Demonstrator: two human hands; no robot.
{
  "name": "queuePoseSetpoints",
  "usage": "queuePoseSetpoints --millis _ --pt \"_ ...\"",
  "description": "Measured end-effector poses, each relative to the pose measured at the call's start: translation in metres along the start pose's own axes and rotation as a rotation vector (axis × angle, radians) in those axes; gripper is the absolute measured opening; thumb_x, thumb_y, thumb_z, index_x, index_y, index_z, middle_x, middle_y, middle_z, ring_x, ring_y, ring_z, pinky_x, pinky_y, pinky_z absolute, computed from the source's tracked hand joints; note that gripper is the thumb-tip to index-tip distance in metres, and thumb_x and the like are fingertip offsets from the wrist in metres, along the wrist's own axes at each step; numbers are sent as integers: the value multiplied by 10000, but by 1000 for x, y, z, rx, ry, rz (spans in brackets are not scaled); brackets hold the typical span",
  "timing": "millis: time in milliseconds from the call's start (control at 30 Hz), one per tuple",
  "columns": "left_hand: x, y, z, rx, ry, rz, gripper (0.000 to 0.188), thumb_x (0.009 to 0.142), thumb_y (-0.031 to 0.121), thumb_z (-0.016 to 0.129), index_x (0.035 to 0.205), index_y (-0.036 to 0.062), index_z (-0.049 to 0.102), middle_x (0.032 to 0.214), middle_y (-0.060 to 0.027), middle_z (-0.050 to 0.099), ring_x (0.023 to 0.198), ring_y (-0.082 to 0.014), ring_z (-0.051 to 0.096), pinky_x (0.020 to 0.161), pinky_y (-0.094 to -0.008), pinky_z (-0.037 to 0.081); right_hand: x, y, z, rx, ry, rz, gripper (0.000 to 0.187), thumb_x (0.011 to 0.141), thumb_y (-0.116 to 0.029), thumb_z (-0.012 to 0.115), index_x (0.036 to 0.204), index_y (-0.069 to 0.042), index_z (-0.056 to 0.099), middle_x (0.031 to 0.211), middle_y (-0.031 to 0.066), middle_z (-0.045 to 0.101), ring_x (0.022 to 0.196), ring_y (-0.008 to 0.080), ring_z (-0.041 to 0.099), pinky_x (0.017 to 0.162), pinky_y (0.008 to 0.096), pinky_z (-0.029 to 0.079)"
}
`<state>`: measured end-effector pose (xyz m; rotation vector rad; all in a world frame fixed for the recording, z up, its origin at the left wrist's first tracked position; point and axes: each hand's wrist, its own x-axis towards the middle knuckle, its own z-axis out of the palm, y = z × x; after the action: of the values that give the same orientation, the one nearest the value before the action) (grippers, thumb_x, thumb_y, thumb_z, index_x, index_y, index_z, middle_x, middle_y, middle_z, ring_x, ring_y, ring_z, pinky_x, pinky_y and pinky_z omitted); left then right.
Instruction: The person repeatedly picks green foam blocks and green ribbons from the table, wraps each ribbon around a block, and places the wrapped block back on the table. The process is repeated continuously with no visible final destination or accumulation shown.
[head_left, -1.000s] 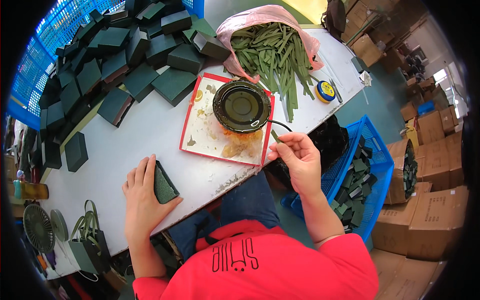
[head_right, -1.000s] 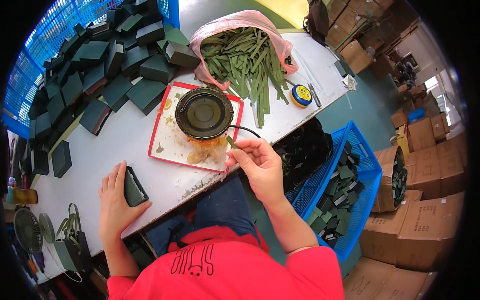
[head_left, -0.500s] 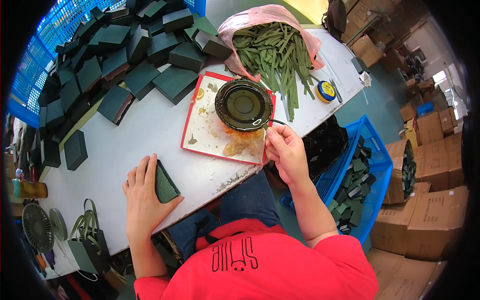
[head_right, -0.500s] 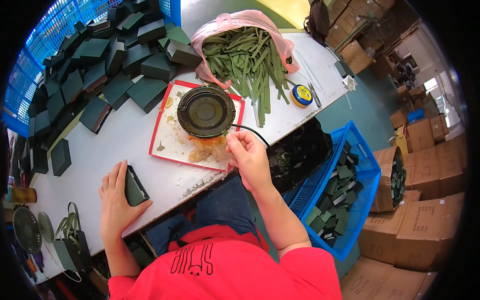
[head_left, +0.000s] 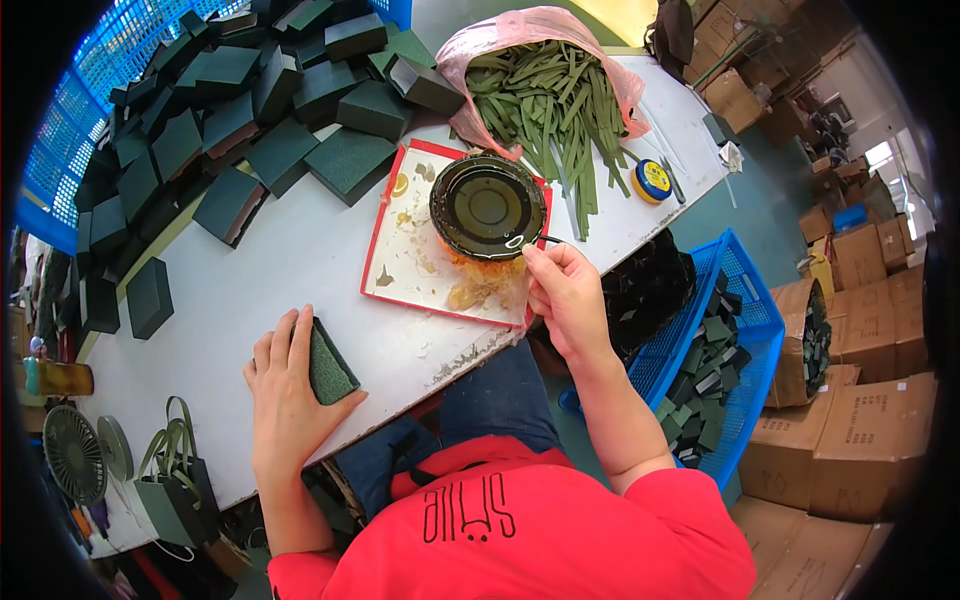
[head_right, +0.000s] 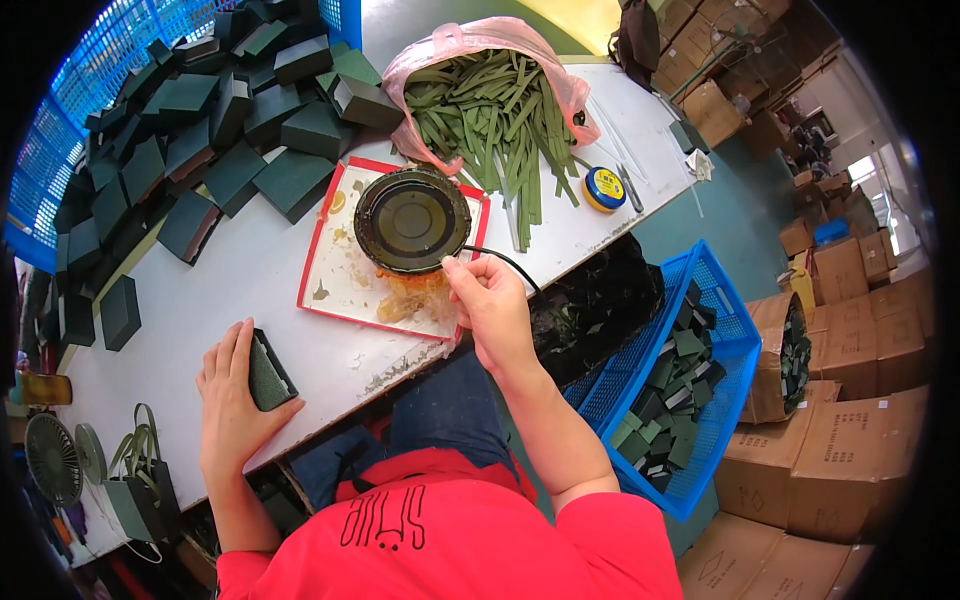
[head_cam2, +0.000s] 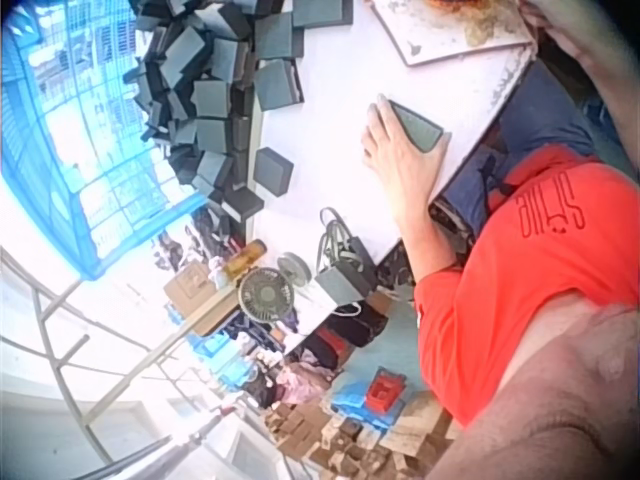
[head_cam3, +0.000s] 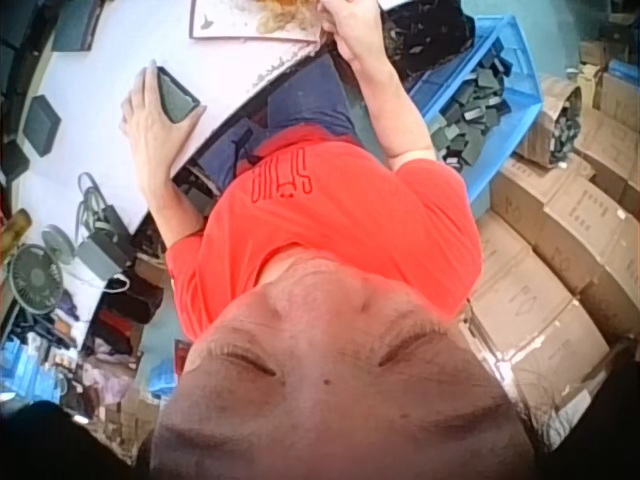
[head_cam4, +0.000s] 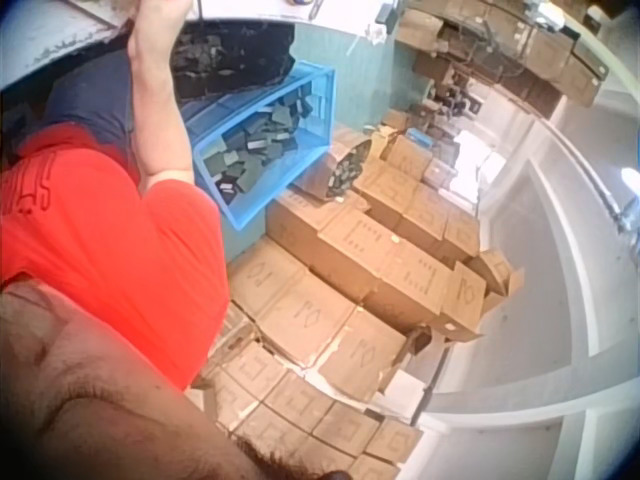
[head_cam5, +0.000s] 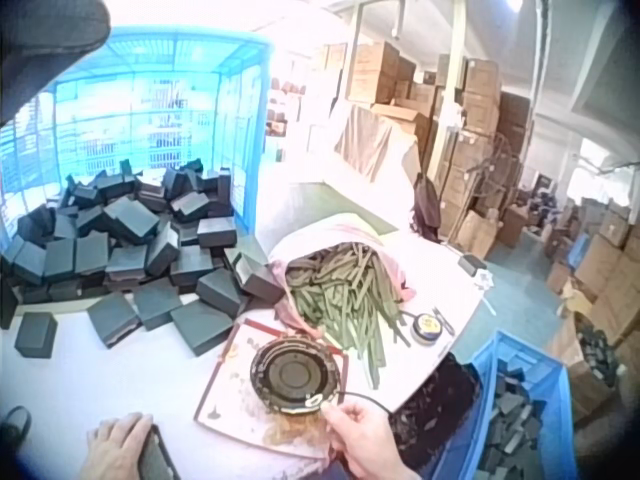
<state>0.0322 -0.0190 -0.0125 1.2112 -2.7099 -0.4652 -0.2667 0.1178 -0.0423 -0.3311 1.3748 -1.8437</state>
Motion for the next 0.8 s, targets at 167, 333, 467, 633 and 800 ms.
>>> queuePoseSetpoints --millis 167,333,467,633,800 --pt "0 0 1 3 7 6 1143 546 259 930 1541 64 403 1498 -141 471 1314 -353 448 1097 -484 340 2 -2 -1 15 -25 32 203 963 -158 722 891 -73 552 717 -6 567 504 18 360 442 210 247" --pt "1 1 2 3 15 10 1119 565 271 930 1534 62 412 1479 -141 476 1301 -347 452 1083 -495 339 1 -5 -2 26 -29 6 182 971 -136 701 912 -68 543 717 -7 558 510 19 363 451 205 252" --pt "-4 -2 2 -64 56 18 1135 554 224 929 1541 63 391 1497 -156 469 1311 -368 462 1111 -473 359 -16 -7 5 54 -27 -57 143 988 -112 674 949 -63 545 728 -14 562 521 14 372 457 202 257" --pt "-1 -1 0 -427 143 173 1163 532 243 952 1531 45 390 1480 -187 459 1354 -390 456 1136 -452 380 -52 -7 21 -45 -201 12 121 998 -108 665 944 -55 571 769 -6 600 580 17 460 505 192 336" --pt "6 12 -12 -522 108 432 1070 569 308 960 1479 31 469 1423 -173 504 1294 -379 491 1086 -470 422 -80 -2 49 -198 -522 329 119 988 -118 691 968 -41 602 832 -33 618 740 19 549 657 186 438"
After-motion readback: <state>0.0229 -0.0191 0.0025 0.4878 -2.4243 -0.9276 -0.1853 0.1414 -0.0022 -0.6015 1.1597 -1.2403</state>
